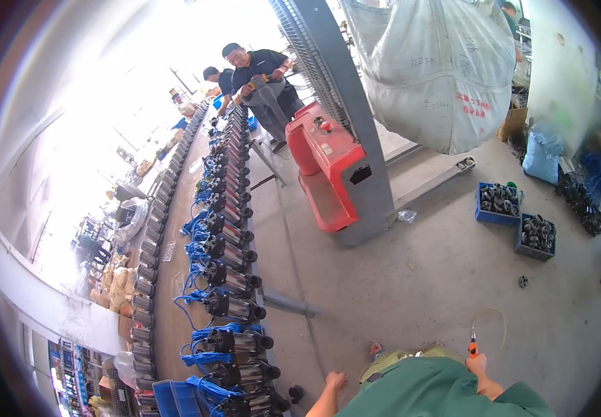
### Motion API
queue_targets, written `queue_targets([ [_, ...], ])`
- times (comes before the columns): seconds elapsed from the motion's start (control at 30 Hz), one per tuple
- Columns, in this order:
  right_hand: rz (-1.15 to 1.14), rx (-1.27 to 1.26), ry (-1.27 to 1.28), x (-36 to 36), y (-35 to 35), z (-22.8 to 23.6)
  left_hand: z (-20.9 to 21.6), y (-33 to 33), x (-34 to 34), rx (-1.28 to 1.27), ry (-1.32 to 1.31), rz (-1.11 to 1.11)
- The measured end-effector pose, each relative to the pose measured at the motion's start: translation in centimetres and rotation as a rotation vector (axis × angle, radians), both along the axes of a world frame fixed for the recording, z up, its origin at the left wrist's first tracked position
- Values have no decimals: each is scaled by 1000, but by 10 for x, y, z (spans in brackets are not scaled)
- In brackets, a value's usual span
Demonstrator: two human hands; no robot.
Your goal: The person assembles industrial pumps by using a pneumatic screwdriver to tighten bolts on the pump heads and then uses a mallet to secure a metal component onto the side of a pump.
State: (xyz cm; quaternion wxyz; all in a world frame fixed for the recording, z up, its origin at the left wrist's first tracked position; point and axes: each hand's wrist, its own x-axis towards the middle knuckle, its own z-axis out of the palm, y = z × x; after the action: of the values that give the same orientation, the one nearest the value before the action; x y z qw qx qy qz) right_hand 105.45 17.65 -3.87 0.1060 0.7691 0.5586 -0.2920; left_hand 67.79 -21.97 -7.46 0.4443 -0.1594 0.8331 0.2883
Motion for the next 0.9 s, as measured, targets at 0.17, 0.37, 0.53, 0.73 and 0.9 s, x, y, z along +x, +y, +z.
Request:
queue_targets([
  [0.17,83,-2,-1,-4,-8,6,7,71,-13,169,57,-88],
  [0.37,165,-2,9,-28,-4,-21,17,115,-30,278,125,-254],
  [0.53,156,-35,37,-39,5,-8,13,106,-33,219,40,-273],
  [0.73,156,-18,70,-16,9,-5,8,57,-19,203,-44,-201],
  [0.9,12,9,45,-13,-10,-3,45,53,-17,99,-30,-343],
])
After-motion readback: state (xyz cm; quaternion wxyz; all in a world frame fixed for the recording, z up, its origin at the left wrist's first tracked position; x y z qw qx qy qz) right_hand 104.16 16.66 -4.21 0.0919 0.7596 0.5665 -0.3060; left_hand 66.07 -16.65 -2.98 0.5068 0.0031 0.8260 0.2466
